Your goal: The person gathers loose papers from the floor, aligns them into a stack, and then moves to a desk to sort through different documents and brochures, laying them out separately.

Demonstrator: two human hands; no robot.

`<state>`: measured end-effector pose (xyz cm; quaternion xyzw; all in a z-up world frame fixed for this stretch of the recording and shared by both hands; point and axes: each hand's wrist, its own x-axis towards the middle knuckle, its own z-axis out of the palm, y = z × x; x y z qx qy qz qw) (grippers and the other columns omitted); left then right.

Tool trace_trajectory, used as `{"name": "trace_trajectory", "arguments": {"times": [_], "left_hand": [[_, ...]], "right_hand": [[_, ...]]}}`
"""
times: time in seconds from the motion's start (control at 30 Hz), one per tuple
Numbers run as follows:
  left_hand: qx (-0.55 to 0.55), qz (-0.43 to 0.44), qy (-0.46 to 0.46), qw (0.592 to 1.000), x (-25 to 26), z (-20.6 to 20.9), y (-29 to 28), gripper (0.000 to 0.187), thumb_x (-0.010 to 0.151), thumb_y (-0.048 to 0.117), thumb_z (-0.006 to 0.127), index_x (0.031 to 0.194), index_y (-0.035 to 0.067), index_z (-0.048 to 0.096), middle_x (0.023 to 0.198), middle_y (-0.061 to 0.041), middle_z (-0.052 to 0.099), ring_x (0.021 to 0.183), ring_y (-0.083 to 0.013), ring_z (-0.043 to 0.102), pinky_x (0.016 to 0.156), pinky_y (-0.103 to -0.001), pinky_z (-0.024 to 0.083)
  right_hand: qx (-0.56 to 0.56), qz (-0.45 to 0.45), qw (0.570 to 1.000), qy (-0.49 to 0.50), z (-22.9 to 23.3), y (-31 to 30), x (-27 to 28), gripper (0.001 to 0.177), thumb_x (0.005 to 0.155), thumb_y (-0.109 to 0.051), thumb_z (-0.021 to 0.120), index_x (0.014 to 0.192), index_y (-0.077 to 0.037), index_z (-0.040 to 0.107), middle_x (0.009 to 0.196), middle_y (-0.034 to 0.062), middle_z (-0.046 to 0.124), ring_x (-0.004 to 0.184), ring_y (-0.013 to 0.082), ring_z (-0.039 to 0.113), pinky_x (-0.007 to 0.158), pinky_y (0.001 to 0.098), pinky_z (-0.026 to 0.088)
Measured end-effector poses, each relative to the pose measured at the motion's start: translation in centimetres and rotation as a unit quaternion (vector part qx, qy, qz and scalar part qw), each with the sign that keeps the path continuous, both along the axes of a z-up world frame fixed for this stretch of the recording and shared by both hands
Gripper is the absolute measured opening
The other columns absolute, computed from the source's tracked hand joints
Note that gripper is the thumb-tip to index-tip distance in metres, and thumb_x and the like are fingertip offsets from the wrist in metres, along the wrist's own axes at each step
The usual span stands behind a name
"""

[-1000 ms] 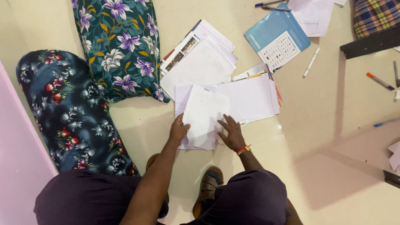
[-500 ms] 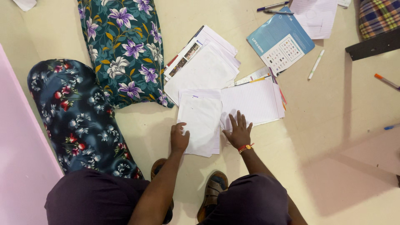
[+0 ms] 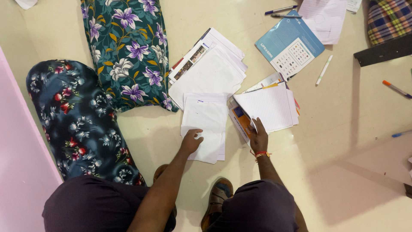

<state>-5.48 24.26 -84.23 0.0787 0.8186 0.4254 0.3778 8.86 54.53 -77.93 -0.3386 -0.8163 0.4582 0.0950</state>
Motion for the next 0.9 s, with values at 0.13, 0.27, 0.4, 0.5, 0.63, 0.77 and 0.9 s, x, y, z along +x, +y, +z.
{"name": "trace_trajectory", "arguments": {"times": [0.13, 0.27, 0.4, 0.5, 0.63, 0.77, 0.9], "left_hand": [[0.088, 0.104, -0.171, 0.976, -1.4, 1.6, 0.4, 0.042, 0.096, 0.027, 0.065, 0.134, 0.009, 0.065, 0.126, -0.01, 0.07, 0.11, -0.0232, 0.066, 0.093, -0.037, 0.052], [0.163, 0.234, -0.341, 0.896, -3.5, 5.7, 0.9, 0.052, 0.103, 0.043, 0.052, 0.144, 0.011, 0.055, 0.127, -0.01, 0.07, 0.109, -0.0204, 0.069, 0.087, -0.035, 0.054], [0.184, 0.288, -0.346, 0.874, -4.0, 5.4, 0.1, 0.057, 0.098, 0.037, 0.052, 0.148, 0.012, 0.051, 0.128, -0.009, 0.069, 0.106, -0.0188, 0.067, 0.087, -0.033, 0.056], [0.196, 0.267, -0.288, 0.899, -3.0, 1.6, -2.2, 0.062, 0.088, 0.006, 0.07, 0.147, 0.006, 0.051, 0.126, -0.015, 0.068, 0.106, -0.0223, 0.068, 0.091, -0.035, 0.057], [0.129, 0.25, -0.201, 0.938, -1.0, 0.1, -4.2, 0.066, 0.081, -0.003, 0.073, 0.144, 0.002, 0.052, 0.121, -0.016, 0.07, 0.104, -0.0247, 0.069, 0.091, -0.036, 0.058], [-0.054, 0.163, -0.034, 0.985, 0.0, 1.8, -4.4, 0.065, 0.08, 0.009, 0.08, 0.139, 0.007, 0.053, 0.118, -0.011, 0.07, 0.104, -0.024, 0.069, 0.092, -0.037, 0.056], [-0.132, 0.14, 0.174, 0.966, 0.0, 5.0, -3.1, 0.069, 0.074, 0.006, 0.08, 0.138, 0.008, 0.053, 0.123, -0.017, 0.055, 0.109, -0.0335, 0.059, 0.094, -0.044, 0.052]], "right_hand": [[-0.036, 0.032, 0.997, 0.056, 3.1, -1.0, -0.6, 0.065, 0.087, 0.015, 0.041, 0.143, -0.015, 0.059, 0.158, 0.0117, 0.049, 0.148, 0.0296, 0.045, 0.12, 0.0483, 0.041], [0.126, 0.222, 0.966, -0.041, 5.6, -3.6, -0.8, 0.083, 0.071, 0.019, 0.049, 0.143, -0.02, 0.061, 0.16, 0.0044, 0.045, 0.153, 0.0254, 0.035, 0.127, 0.058, 0.017], [0.218, 0.377, 0.897, -0.082, 5.6, -7.0, -0.9, 0.082, 0.075, 0.016, 0.054, 0.141, -0.032, 0.064, 0.162, 0.0, 0.042, 0.153, 0.0222, 0.03, 0.124, 0.0636, 0.015], [0.172, 0.431, 0.881, -0.09, 4.8, -8.3, -0.5, 0.075, 0.072, 0.008, 0.06, 0.134, -0.033, 0.065, 0.159, 0.0011, 0.04, 0.15, 0.0272, 0.028, 0.119, 0.0685, 0.012], [0.197, 0.441, 0.871, -0.09, 2.9, -8.3, 0.1, 0.074, 0.074, 0.012, 0.058, 0.133, -0.032, 0.067, 0.161, 0.0021, 0.04, 0.152, 0.0267, 0.03, 0.122, 0.0664, 0.014], [0.23, 0.375, 0.888, -0.136, 0.8, -6.1, 0.6, 0.063, 0.081, 0.011, 0.055, 0.129, -0.028, 0.069, 0.161, -0.0007, 0.044, 0.154, 0.0232, 0.034, 0.129, 0.0617, 0.019], [0.266, 0.192, 0.935, -0.134, 1.1, -3.4, 0.2, 0.044, 0.093, -0.007, 0.061, 0.134, -0.02, 0.065, 0.159, 0.0092, 0.046, 0.15, 0.0302, 0.038, 0.124, 0.0633, 0.025]]}}
